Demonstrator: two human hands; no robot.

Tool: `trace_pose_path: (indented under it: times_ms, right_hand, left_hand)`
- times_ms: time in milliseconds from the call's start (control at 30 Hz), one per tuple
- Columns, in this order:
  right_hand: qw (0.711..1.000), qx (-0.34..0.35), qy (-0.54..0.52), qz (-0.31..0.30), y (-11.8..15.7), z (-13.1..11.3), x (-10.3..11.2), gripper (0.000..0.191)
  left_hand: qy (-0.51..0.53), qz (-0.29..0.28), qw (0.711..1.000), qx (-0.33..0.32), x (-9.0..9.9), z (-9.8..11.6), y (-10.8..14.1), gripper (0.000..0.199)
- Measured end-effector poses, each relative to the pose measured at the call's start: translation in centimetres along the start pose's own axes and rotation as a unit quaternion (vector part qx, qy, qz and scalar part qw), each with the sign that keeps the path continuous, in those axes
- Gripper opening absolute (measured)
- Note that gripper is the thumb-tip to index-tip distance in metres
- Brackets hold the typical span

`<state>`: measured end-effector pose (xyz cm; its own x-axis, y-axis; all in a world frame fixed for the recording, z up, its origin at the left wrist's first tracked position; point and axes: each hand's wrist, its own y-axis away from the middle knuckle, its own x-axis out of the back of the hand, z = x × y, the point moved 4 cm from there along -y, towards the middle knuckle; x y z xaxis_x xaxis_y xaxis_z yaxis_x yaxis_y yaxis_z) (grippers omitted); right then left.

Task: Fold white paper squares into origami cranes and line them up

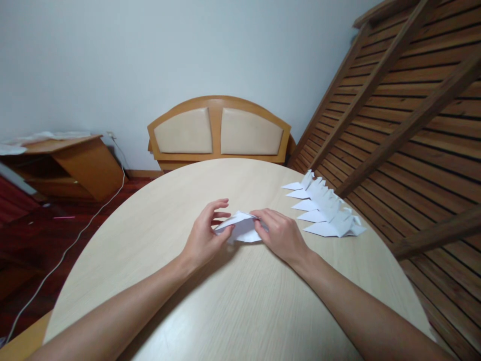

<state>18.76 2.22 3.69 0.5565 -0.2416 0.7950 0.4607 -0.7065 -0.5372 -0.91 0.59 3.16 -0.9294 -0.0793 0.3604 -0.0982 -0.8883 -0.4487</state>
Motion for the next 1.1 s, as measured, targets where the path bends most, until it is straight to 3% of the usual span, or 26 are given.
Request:
trace_pose_path:
  times_ms: [100, 200, 400, 500, 700, 800, 933, 1100]
  right_hand:
    - [0.993, -0.066, -0.085, 0.044, 0.1, 0.5, -0.2, 0.017]
    - [0.965, -0.146, -0.208, 0.064, 0.4, 1.4, -1.1, 0.016]
    - [0.907, -0.222, -0.357, 0.025, 0.8, 2.6, -3.2, 0.021]
    - [0.895, -0.237, -0.379, -0.004, 1.0, 3.3, -3.9, 0.020]
    - [0.923, -0.230, -0.309, -0.009, 1.0, 4.7, -4.2, 0.039]
    - [0.949, -0.192, -0.249, -0.004, 0.8, 4.1, -3.5, 0.040]
    - [0.985, -0.084, -0.146, -0.024, 0.6, 2.0, -2.6, 0.034]
    - [0.989, -0.037, -0.033, -0.137, 1.4, 1.2, -3.4, 0.047]
  left_hand:
    - [0.013, 0.015, 1.000, -0.020, 0.0, 0.4, 0.0, 0.045]
    - [-0.015, -0.012, 0.999, -0.035, -0.4, 0.2, 0.3, 0.043]
    - [-0.117, -0.100, 0.986, -0.067, -1.5, -0.9, 0.8, 0.053]
    - [-0.149, -0.160, 0.971, -0.095, -2.0, -1.1, 1.1, 0.056]
    - [-0.212, -0.273, 0.930, -0.121, -2.8, -1.2, 2.0, 0.058]
    - [-0.234, -0.288, 0.920, -0.123, -2.8, -0.8, 2.2, 0.052]
    - [-0.259, -0.307, 0.901, -0.164, -2.8, 0.0, 2.1, 0.038]
    - [-0.238, -0.275, 0.917, -0.166, -2.5, -0.1, 1.5, 0.030]
